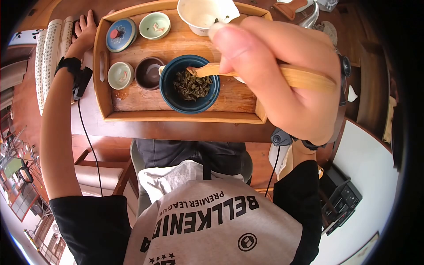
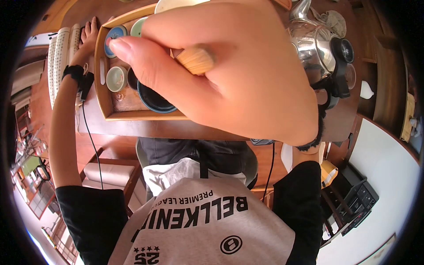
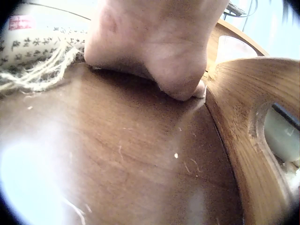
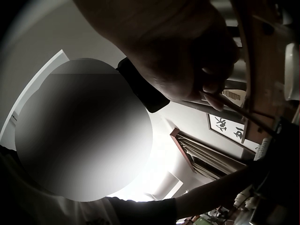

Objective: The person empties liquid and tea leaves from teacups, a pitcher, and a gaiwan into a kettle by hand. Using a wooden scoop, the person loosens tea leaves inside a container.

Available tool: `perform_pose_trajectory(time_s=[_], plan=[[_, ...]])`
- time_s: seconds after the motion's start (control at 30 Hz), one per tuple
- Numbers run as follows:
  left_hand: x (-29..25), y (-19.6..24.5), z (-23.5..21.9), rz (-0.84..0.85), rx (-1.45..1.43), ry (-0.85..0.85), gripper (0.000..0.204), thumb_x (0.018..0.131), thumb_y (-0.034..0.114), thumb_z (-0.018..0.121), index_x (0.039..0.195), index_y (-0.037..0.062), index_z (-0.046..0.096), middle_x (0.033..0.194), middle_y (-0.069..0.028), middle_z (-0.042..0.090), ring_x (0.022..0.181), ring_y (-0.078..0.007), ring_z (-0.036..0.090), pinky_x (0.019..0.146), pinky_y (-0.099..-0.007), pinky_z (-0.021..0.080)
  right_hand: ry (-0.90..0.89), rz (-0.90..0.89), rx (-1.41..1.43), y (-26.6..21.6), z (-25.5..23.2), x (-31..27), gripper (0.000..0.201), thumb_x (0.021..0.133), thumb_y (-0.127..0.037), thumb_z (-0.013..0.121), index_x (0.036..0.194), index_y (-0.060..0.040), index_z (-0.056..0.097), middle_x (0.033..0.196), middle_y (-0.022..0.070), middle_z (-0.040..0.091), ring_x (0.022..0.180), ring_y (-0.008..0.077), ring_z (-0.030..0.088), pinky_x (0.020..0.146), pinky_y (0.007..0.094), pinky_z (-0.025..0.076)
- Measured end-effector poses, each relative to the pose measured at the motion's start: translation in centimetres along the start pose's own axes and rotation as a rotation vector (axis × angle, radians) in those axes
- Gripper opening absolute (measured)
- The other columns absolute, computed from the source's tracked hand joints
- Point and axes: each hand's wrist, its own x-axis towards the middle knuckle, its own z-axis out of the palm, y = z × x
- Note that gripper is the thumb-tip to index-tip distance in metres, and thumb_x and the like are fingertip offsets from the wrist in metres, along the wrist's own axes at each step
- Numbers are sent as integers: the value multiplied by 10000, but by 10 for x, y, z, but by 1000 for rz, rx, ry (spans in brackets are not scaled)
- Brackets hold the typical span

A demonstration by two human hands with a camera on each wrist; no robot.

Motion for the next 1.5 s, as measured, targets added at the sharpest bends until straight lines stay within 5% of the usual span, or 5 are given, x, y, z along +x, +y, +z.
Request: perform_pose_trajectory(time_s=[0.2, 0.4, 0.9, 1.2, 1.5], plan=[[0, 1, 0, -3, 19, -7, 887, 864, 626, 511, 1551, 313, 46, 1633, -96, -2, 1489, -381, 16, 1111, -676, 101, 5, 84, 133, -2, -1, -7, 225, 955, -136, 586, 869, 47, 684, 685, 90, 664, 567, 135, 589, 542, 246, 453], [5, -5, 4, 17, 14, 14, 897, 859, 629, 519, 1552, 316, 43, 1632, -98, 0, 1488, -383, 16, 1109, -679, 102, 2, -125, -61, 7, 31, -7, 152, 925, -84, 624, 844, 40, 659, 607, 114, 531, 502, 244, 507, 482, 340, 376], [-2, 3, -4, -16, 24, -32, 902, 860, 585, 542, 1555, 309, 36, 1632, -102, 4, 1488, -379, 32, 1109, -675, 117, 53, -168, -68, 13, 29, -4, 148, 921, -94, 640, 943, 42, 693, 635, 128, 597, 532, 240, 559, 508, 330, 417], [0, 1, 0, -7, 8, 4, 870, 871, 612, 500, 1553, 310, 50, 1633, -103, 7, 1491, -372, 22, 1122, -659, 108, 25, -6, 53, -3, 8, -1, 232, 957, -137, 563, 869, 45, 675, 656, 85, 639, 566, 150, 600, 551, 257, 467], [-1, -1, -1, 27, -8, 2, 867, 875, 616, 496, 1552, 307, 51, 1634, -113, 2, 1491, -378, 10, 1111, -681, 99, -15, -233, 116, 4, 13, -4, 177, 926, -47, 548, 856, 96, 625, 690, 115, 646, 567, 179, 608, 530, 273, 470]])
